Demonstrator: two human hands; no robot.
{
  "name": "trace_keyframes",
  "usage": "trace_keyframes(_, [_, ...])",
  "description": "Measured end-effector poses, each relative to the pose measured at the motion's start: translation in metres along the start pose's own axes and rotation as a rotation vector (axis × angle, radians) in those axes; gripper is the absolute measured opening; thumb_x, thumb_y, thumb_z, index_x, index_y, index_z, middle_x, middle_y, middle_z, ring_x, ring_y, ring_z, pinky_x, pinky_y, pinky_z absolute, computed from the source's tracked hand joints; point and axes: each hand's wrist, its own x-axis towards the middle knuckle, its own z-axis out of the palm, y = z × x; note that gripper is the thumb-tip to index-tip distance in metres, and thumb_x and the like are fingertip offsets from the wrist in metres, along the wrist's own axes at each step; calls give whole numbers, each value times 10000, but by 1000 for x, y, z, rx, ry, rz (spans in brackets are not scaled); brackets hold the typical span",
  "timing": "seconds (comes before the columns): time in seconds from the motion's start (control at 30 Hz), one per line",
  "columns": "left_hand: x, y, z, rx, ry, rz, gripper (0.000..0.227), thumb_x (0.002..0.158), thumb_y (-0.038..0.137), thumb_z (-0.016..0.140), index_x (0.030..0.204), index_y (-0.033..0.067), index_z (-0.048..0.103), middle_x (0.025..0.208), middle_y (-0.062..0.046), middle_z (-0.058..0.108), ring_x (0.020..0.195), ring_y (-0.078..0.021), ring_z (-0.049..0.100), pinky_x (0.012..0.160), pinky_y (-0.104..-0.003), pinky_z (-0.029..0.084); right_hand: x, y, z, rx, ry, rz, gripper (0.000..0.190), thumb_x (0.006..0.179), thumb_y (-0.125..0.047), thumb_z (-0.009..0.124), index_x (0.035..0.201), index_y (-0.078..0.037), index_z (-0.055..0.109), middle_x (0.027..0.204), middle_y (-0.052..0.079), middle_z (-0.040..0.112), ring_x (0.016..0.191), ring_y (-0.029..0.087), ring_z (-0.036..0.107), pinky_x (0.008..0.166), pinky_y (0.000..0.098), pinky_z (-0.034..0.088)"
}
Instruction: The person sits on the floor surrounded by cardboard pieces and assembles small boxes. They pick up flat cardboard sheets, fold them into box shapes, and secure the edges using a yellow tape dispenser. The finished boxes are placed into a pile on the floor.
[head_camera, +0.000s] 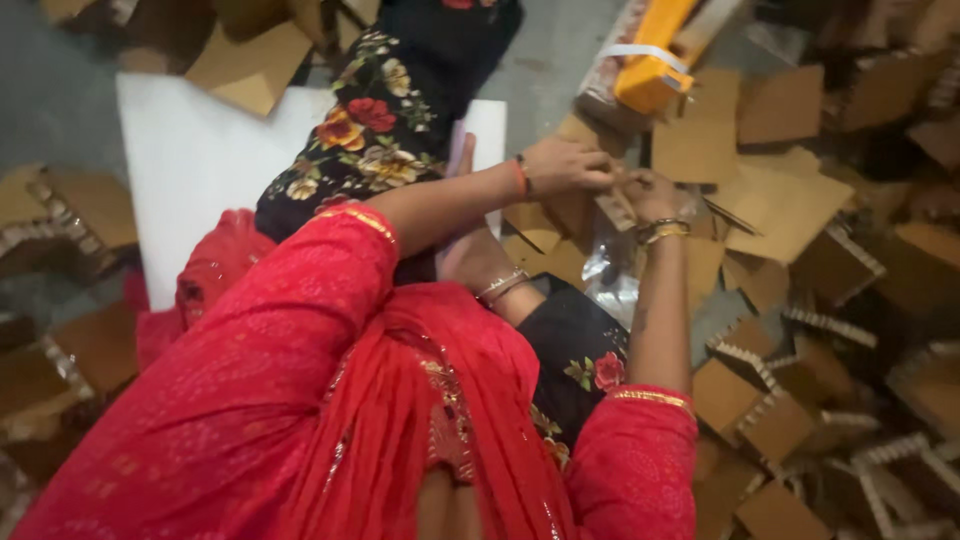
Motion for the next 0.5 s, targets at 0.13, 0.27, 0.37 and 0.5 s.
trace_keyframes(0.13, [-7, 13, -16, 130, 94, 168, 267, 917, 228, 569, 1180, 266, 579, 1195, -17, 629, 1027, -208, 674, 814, -352, 560, 7, 45, 3, -78, 169, -444, 315, 912, -128, 816, 1157, -45, 636, 1051, 91, 696, 948, 170, 651, 811, 291, 543])
trace_keyframes(0.27, [-14, 26, -23, 176, 97, 162, 283, 920, 231, 588, 1204, 224, 590, 1251, -31, 630, 1107, -191, 669, 878, -320, 539, -9, 38, 6, -108, 162, -333, 360, 919, -213, 764, 1220, -41, 669, 1135, 73, 714, 1031, 190, 666, 897, 339, 552])
trace_keyframes(0.37, [-18, 30, -26, 165, 39, 117, 268, 955, 242, 609, 1220, 197, 607, 1253, -22, 646, 1100, -190, 659, 882, -320, 530, -45, 20, 12, -188, -2, -465, 434, 1063, -237, 768, 1404, -22, 606, 1232, 135, 670, 1100, 241, 598, 943, 384, 503])
trace_keyframes(0.5, [-13, 31, -33, 238, 103, 238, 233, 950, 254, 606, 1178, 206, 603, 1253, 19, 663, 1184, -172, 649, 905, -314, 535, -83, -2, 17, -197, -159, -741, 654, 1030, -124, 800, 1533, -54, 388, 1324, 119, 619, 1197, 224, 609, 983, 340, 512])
